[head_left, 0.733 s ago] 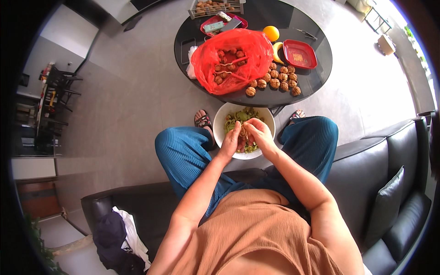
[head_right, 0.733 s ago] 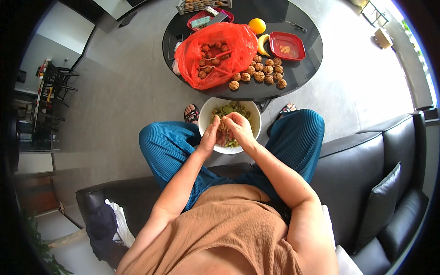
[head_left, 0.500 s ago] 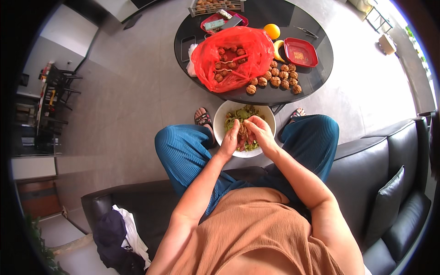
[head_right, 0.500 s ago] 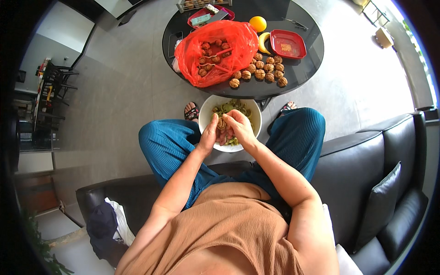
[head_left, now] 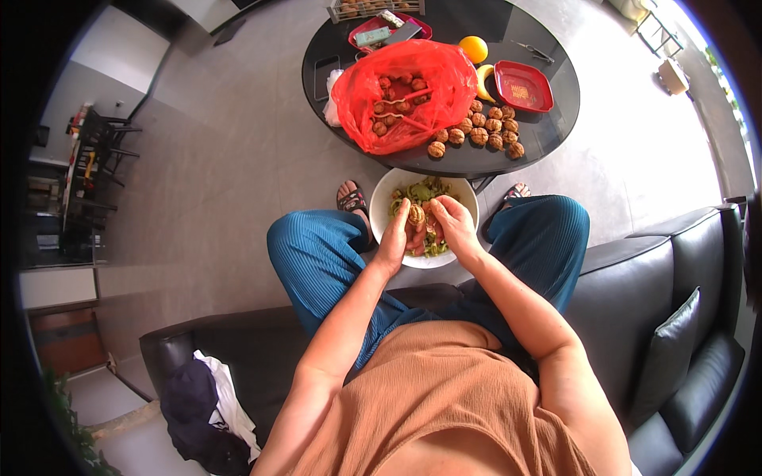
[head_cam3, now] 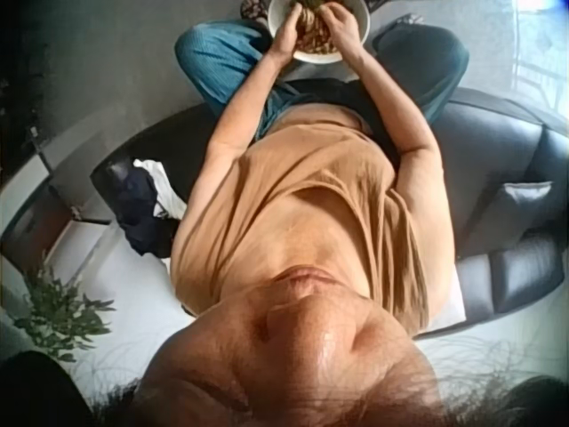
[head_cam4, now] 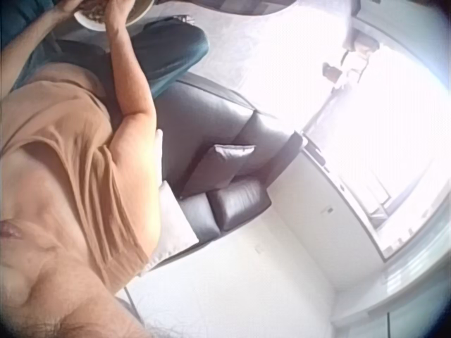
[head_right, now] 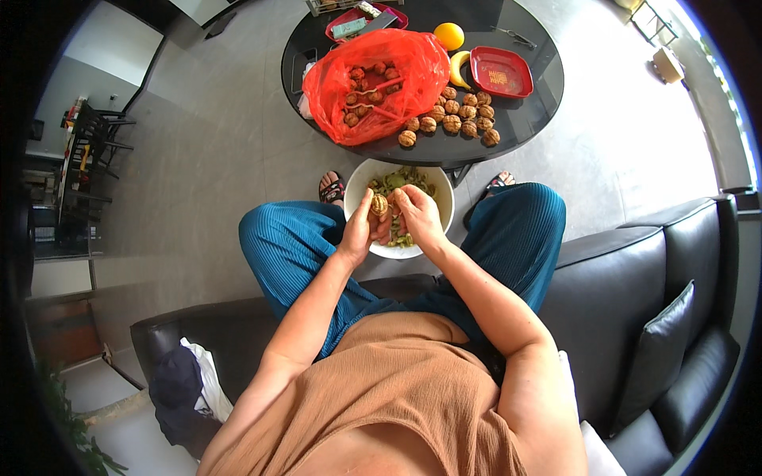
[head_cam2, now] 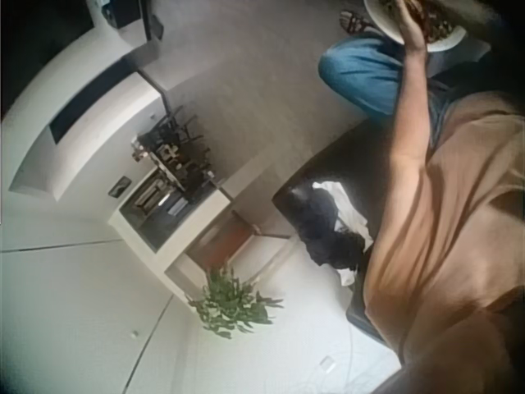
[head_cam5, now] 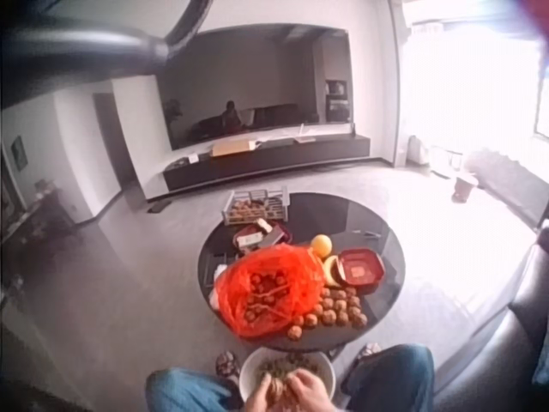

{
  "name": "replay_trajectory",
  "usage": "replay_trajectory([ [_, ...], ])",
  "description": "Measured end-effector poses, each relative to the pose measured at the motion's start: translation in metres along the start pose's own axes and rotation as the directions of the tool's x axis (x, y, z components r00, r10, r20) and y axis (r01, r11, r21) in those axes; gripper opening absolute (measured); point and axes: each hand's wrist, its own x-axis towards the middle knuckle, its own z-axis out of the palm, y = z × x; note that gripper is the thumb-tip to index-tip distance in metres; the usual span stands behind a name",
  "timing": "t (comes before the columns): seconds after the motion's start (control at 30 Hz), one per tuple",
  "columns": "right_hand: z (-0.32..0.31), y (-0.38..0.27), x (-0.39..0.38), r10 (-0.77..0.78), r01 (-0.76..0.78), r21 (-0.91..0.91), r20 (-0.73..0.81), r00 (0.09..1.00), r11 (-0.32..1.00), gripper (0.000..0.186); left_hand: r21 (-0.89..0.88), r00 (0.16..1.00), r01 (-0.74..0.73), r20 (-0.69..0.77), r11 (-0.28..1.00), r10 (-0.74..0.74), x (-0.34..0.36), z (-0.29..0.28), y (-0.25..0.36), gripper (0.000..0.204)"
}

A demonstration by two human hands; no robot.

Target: The person sits on a sofa and repeatedly cracks walnuts using a nutcracker, placing the shells into a bowl. They pick up whole walnuts from a red bag on the table, crack them, and discard the shells into the bowl.

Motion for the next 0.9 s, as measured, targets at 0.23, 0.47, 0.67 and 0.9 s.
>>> replay_trajectory([
  [0.23, 0.006, -0.005, -0.003, -0.246, 0.233, -0.292, -0.009, 0.969, 0.928, 0.031, 0.054, 0.993, -0.037, -0.108, 0.998, 0.042, 0.009, -0.01, -0.006, 0.053],
  [0.47, 0.012, -0.004, -0.005, -0.321, 0.317, -0.437, 0.067, 0.945, 0.842, 0.028, 0.14, 0.995, -0.058, -0.071, 0.988, 0.068, 0.009, -0.014, -0.01, 0.055],
  [0.67, 0.016, -0.006, -0.008, -0.264, 0.277, -0.303, 0.083, 0.961, 0.912, 0.025, 0.285, 0.975, -0.123, -0.143, 0.951, 0.17, 0.009, -0.011, -0.012, 0.059],
  [0.9, 0.015, 0.001, -0.007, -0.279, 0.287, -0.371, 0.077, 0.957, 0.883, 0.026, 0.402, 0.937, -0.216, -0.172, 0.89, 0.305, 0.012, -0.011, -0.019, 0.061],
])
